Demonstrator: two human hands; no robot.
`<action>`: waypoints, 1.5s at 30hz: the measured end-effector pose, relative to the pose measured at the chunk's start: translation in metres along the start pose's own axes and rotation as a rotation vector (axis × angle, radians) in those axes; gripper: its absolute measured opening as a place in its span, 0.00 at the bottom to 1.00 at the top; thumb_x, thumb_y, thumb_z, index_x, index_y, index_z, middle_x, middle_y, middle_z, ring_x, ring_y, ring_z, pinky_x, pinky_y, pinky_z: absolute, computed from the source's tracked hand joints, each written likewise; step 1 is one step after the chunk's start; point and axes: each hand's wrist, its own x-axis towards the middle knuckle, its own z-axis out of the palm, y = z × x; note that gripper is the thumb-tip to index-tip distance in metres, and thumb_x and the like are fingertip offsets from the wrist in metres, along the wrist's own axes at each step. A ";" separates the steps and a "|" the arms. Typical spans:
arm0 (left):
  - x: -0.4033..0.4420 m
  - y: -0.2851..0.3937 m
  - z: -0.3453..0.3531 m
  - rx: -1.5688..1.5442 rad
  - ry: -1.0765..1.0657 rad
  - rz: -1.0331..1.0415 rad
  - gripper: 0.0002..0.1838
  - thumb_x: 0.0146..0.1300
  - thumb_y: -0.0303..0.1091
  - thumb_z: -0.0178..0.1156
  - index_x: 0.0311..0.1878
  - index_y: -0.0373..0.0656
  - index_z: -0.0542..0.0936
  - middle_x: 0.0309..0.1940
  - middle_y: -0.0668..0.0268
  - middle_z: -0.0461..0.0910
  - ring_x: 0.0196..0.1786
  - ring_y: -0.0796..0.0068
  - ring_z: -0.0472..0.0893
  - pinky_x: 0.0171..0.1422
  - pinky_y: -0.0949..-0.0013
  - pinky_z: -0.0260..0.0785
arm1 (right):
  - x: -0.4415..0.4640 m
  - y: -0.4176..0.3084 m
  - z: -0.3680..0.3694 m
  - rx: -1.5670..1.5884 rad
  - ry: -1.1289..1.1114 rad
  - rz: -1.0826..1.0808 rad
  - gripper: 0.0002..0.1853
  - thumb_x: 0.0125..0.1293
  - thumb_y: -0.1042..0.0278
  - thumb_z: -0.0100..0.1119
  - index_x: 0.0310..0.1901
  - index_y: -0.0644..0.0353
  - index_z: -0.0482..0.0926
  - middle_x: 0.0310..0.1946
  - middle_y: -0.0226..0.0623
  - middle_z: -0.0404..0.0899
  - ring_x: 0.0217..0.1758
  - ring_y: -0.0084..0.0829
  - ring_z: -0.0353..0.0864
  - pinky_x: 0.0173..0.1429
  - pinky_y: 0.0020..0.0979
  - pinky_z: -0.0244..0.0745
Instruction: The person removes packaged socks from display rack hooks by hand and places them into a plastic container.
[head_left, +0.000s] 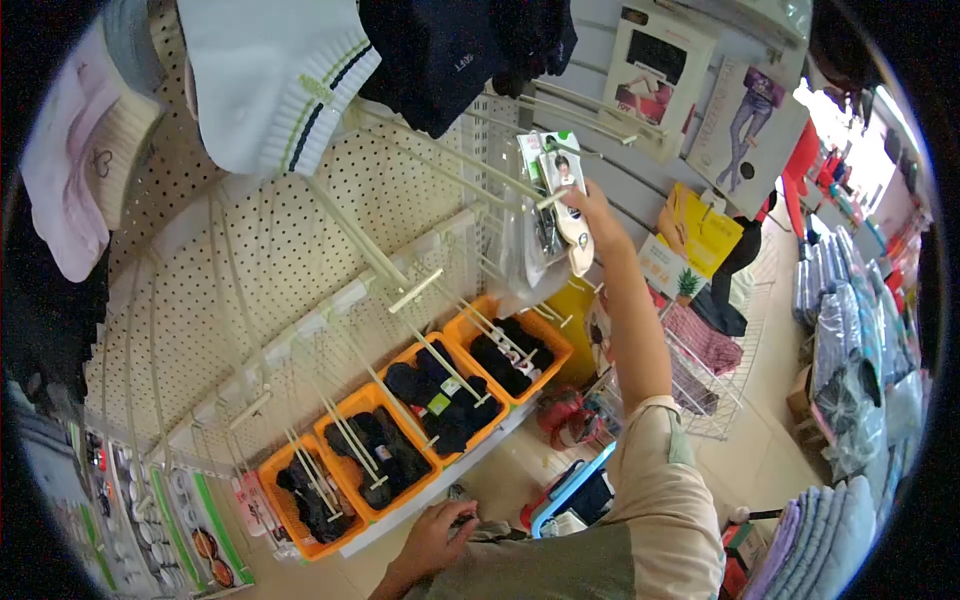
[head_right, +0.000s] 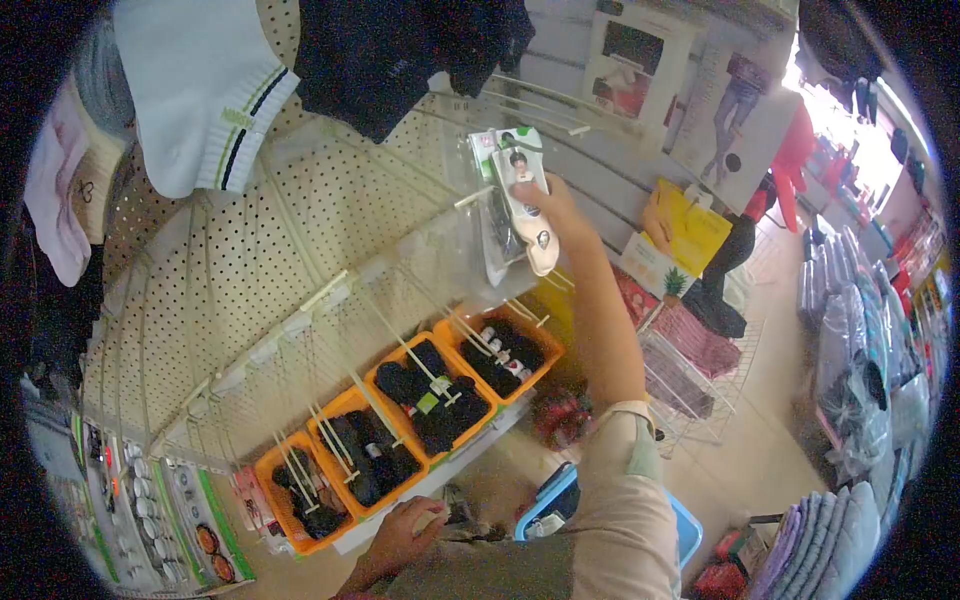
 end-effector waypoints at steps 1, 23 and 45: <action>-0.001 -0.003 0.003 0.008 0.011 0.028 0.17 0.64 0.35 0.62 0.53 0.39 0.77 0.46 0.58 0.81 0.50 0.56 0.80 0.56 0.59 0.71 | -0.003 -0.002 -0.003 -0.005 0.040 0.035 0.34 0.54 0.54 0.71 0.57 0.68 0.72 0.42 0.38 0.80 0.37 0.24 0.80 0.40 0.26 0.75; -0.028 0.024 0.038 -0.001 0.036 0.142 0.15 0.64 0.33 0.61 0.52 0.38 0.77 0.43 0.57 0.80 0.46 0.59 0.81 0.52 0.62 0.71 | -0.059 -0.046 -0.040 -0.062 0.083 0.162 0.32 0.59 0.53 0.66 0.58 0.67 0.70 0.41 0.35 0.79 0.39 0.24 0.80 0.43 0.26 0.75; -0.056 0.067 0.126 0.013 -0.352 0.275 0.14 0.61 0.26 0.62 0.51 0.38 0.78 0.47 0.56 0.81 0.52 0.54 0.79 0.57 0.60 0.71 | -0.517 0.071 -0.165 0.457 0.884 0.365 0.23 0.64 0.50 0.64 0.54 0.56 0.76 0.39 0.30 0.81 0.36 0.23 0.83 0.38 0.28 0.82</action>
